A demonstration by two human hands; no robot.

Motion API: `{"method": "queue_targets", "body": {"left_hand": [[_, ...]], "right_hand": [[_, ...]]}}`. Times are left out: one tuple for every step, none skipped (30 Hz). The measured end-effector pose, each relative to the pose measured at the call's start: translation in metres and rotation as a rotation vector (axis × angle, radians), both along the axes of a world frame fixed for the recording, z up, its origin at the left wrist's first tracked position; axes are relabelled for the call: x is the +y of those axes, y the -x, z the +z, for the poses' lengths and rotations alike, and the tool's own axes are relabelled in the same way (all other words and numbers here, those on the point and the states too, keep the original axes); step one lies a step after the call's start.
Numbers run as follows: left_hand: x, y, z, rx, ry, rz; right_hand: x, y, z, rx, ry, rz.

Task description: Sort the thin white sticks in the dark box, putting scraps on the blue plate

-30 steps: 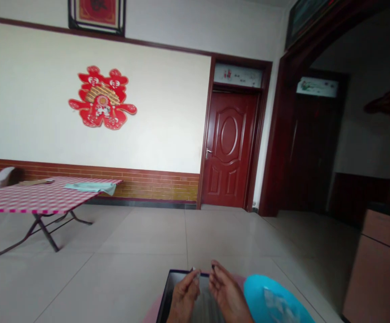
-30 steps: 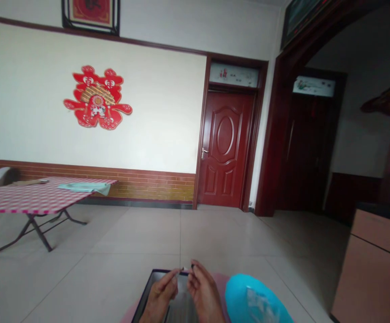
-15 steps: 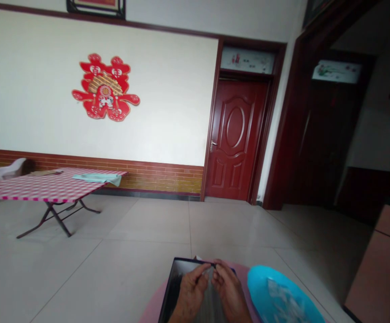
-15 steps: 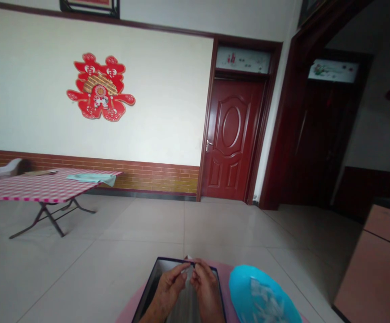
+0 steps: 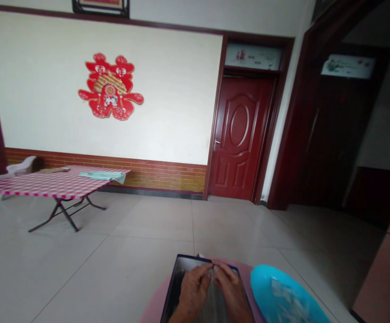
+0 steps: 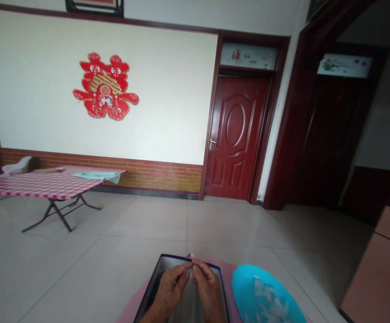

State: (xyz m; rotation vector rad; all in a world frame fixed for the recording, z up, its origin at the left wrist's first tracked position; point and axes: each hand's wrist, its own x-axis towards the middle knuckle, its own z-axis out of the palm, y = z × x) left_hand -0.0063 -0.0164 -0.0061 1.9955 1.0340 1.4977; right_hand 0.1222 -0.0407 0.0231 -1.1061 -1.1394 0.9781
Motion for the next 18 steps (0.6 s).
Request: {"method": "queue_targets", "body": {"left_hand": [[0.001, 0.000, -0.003, 0.046, -0.039, 0.057], [0.001, 0.000, -0.005, 0.093, -0.078, 0.119], [0.001, -0.001, -0.007, 0.138, -0.116, 0.182], [0.001, -0.001, -0.009, 0.177, -0.154, 0.239], [0.002, -0.002, -0.011, 0.208, -0.192, 0.289], [0.002, -0.003, -0.012, 0.232, -0.228, 0.331], [0.002, -0.003, -0.014, 0.250, -0.257, 0.364], [0.003, -0.004, -0.015, 0.264, -0.279, 0.386], [0.003, -0.004, -0.016, 0.276, -0.297, 0.402], [0.003, -0.005, -0.017, 0.285, -0.310, 0.415], [0.004, -0.005, -0.019, 0.293, -0.320, 0.428], [0.004, -0.006, -0.020, 0.299, -0.329, 0.443], [0.004, -0.006, -0.021, 0.304, -0.338, 0.457], [0.004, -0.006, -0.022, 0.305, -0.346, 0.470], [0.004, -0.006, -0.023, 0.303, -0.355, 0.481], [0.004, -0.006, -0.023, 0.299, -0.368, 0.488], [0.003, -0.006, -0.023, 0.294, -0.386, 0.489], [0.002, -0.005, -0.021, 0.292, -0.406, 0.485]], "right_hand": [[0.001, -0.001, 0.000, -0.023, -0.003, -0.003], [0.001, -0.001, 0.000, -0.046, -0.005, -0.009], [0.002, -0.002, 0.000, -0.071, -0.003, -0.018], [0.003, -0.002, 0.000, -0.096, -0.002, -0.031], [0.003, -0.002, 0.001, -0.123, -0.003, -0.042], [0.004, -0.003, 0.001, -0.146, -0.004, -0.054], [0.004, -0.003, 0.002, -0.165, -0.006, -0.060], [0.004, -0.003, 0.002, -0.180, -0.007, -0.064], [0.004, -0.003, 0.003, -0.187, -0.006, -0.067], [0.004, -0.004, 0.003, -0.190, -0.001, -0.069], [0.004, -0.004, 0.002, -0.189, 0.007, -0.069], [0.004, -0.004, 0.002, -0.184, 0.013, -0.070], [0.004, -0.005, 0.002, -0.174, 0.018, -0.066], [0.004, -0.005, 0.002, -0.157, 0.023, -0.057], [0.004, -0.005, 0.002, -0.137, 0.027, -0.045], [0.004, -0.005, 0.002, -0.117, 0.030, -0.031], [0.004, -0.005, 0.002, -0.101, 0.036, -0.019], [0.004, -0.005, 0.002, -0.095, 0.042, -0.011]]}}
